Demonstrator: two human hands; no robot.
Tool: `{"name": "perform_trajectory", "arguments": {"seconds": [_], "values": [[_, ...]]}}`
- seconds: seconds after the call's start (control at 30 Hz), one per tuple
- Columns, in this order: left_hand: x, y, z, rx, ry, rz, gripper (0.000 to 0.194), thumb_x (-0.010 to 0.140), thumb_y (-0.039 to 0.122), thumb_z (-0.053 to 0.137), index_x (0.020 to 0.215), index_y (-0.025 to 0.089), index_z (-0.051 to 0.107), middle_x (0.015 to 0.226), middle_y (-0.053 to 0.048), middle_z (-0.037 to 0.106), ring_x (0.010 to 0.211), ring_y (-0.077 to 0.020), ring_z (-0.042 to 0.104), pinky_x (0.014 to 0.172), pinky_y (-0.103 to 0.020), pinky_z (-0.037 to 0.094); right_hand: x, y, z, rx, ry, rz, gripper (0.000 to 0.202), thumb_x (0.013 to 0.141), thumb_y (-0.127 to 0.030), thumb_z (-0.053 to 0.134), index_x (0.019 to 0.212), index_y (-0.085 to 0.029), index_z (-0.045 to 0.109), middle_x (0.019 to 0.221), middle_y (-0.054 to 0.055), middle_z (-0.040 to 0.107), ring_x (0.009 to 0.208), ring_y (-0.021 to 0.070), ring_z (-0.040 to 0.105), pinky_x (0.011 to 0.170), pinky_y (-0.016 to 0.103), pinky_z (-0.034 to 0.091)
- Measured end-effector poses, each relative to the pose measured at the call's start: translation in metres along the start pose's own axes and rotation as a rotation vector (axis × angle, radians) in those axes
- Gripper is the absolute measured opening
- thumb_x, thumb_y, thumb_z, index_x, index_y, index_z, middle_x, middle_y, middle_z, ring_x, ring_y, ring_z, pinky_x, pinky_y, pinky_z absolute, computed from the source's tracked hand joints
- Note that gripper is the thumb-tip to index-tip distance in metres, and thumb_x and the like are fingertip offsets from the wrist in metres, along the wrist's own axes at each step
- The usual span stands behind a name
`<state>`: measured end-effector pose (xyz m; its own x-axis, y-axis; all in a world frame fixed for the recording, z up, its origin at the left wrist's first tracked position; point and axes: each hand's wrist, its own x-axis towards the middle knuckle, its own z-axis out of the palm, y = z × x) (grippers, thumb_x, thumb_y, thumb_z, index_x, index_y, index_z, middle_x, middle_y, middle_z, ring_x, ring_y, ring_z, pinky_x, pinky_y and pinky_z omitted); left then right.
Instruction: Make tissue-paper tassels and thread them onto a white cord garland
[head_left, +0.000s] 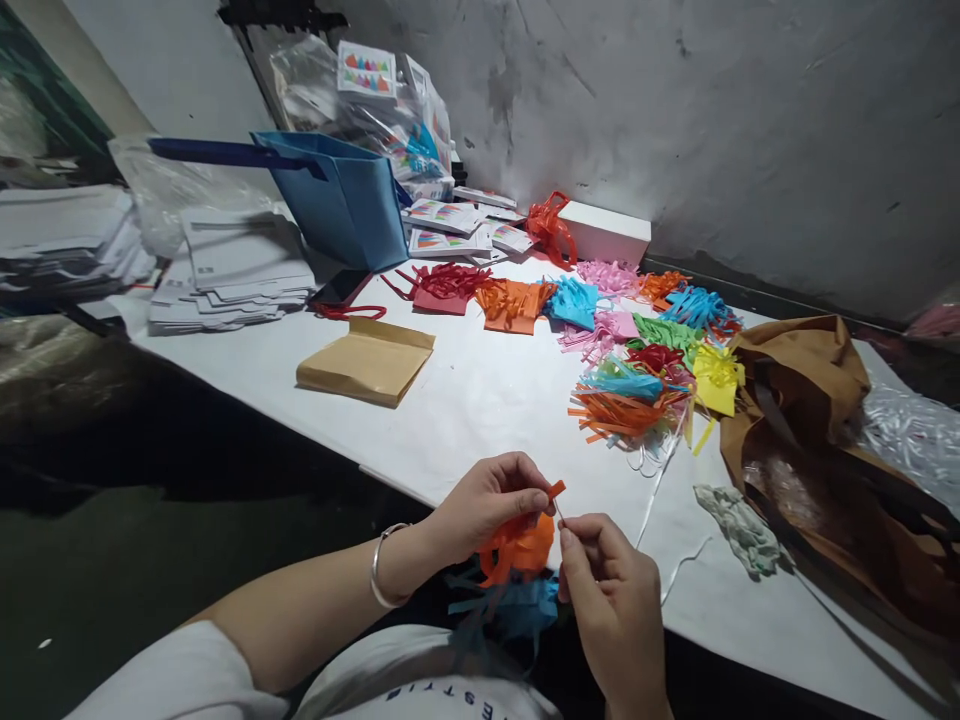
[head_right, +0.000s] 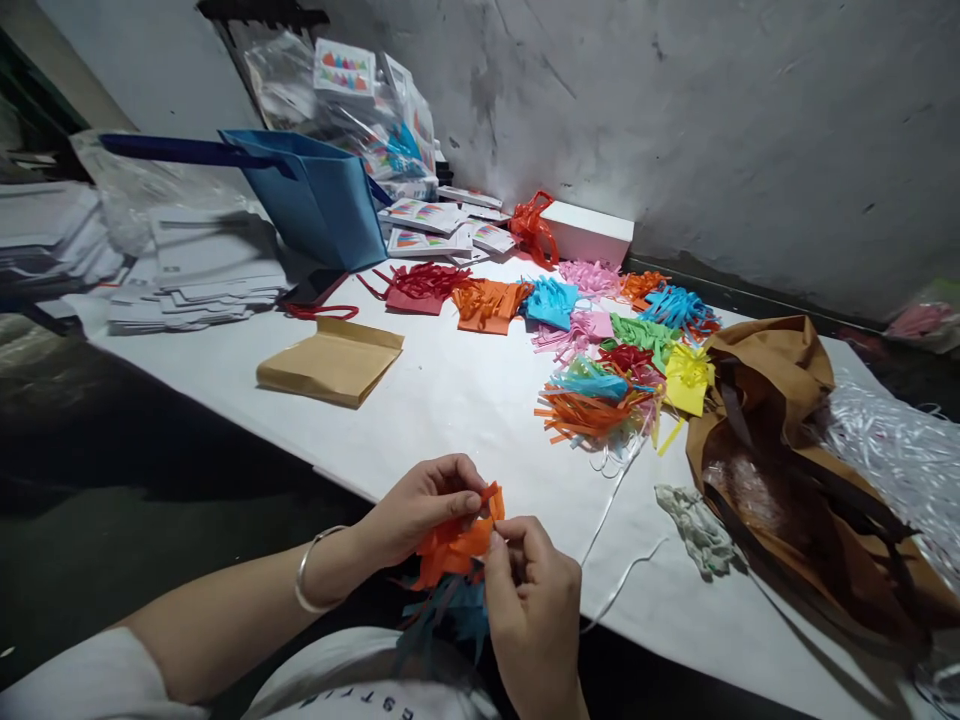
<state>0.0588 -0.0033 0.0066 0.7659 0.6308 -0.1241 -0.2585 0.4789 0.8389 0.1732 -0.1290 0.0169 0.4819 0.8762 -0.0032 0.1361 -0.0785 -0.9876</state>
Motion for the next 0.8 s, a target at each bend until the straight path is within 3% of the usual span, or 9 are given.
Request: {"name": "perform_trajectory", "arguments": {"seconds": [0.1, 0.3, 0.4, 0.53, 0.67, 0.8], "values": [[-0.004, 0.001, 0.002, 0.225, -0.036, 0.096, 0.025, 0.072, 0.027, 0.083, 0.076, 0.011, 0.064, 0.071, -0.003, 0.07, 0.063, -0.0102, 0.062, 0.06, -0.02, 0.048, 0.004, 0.001, -0.004, 0.087, -0.062, 0.078, 0.035, 0.089, -0.052, 0.06, 0.088, -0.017, 0.061, 0.052, -0.005, 0.053, 0.038, 0.0065, 0.041, 0.037, 0.017, 0.028], [-0.009, 0.011, 0.001, 0.606, -0.121, 0.34, 0.007, 0.081, 0.018, 0.071, 0.081, 0.012, 0.069, 0.077, -0.006, 0.072, 0.069, -0.0138, 0.066, 0.065, -0.023, 0.052, 0.01, 0.001, -0.007, 0.299, -0.194, 0.164, 0.038, 0.087, -0.051, 0.065, 0.103, -0.017, 0.057, 0.062, -0.002, 0.066, 0.039, 0.0097, 0.058, 0.044, 0.019, 0.042], [-0.01, 0.012, -0.001, 0.714, -0.115, 0.427, 0.006, 0.083, 0.018, 0.069, 0.082, 0.012, 0.069, 0.076, -0.007, 0.072, 0.067, -0.0139, 0.066, 0.063, -0.022, 0.052, 0.011, 0.004, -0.007, 0.411, -0.267, 0.186, 0.037, 0.087, -0.048, 0.067, 0.103, -0.017, 0.055, 0.061, -0.001, 0.066, 0.036, 0.0098, 0.057, 0.041, 0.018, 0.041], [-0.011, 0.009, -0.002, 0.806, -0.172, 0.595, 0.001, 0.087, 0.014, 0.066, 0.086, 0.014, 0.067, 0.078, -0.006, 0.072, 0.068, -0.0122, 0.065, 0.064, -0.021, 0.051, 0.011, 0.008, -0.001, 0.482, -0.274, 0.187, 0.041, 0.086, -0.046, 0.07, 0.11, -0.017, 0.054, 0.061, -0.002, 0.067, 0.035, 0.0111, 0.058, 0.038, 0.017, 0.039], [-0.013, 0.004, -0.003, 0.922, -0.19, 0.771, 0.007, 0.09, 0.011, 0.061, 0.092, 0.015, 0.065, 0.08, -0.006, 0.071, 0.072, -0.0127, 0.064, 0.066, -0.022, 0.051, 0.009, 0.011, 0.003, 0.382, -0.247, 0.14, 0.034, 0.09, -0.047, 0.064, 0.107, -0.018, 0.057, 0.063, -0.002, 0.066, 0.039, 0.0111, 0.059, 0.042, 0.02, 0.042], [-0.016, -0.004, -0.007, 0.986, -0.221, 0.767, 0.011, 0.092, 0.009, 0.057, 0.097, 0.015, 0.064, 0.082, -0.007, 0.07, 0.075, -0.0134, 0.063, 0.067, -0.022, 0.051, 0.01, 0.014, -0.001, 0.004, -0.034, -0.091, 0.021, 0.095, -0.039, 0.058, 0.092, -0.02, 0.064, 0.076, 0.001, 0.066, 0.063, 0.0138, 0.063, 0.06, 0.025, 0.048]]}}
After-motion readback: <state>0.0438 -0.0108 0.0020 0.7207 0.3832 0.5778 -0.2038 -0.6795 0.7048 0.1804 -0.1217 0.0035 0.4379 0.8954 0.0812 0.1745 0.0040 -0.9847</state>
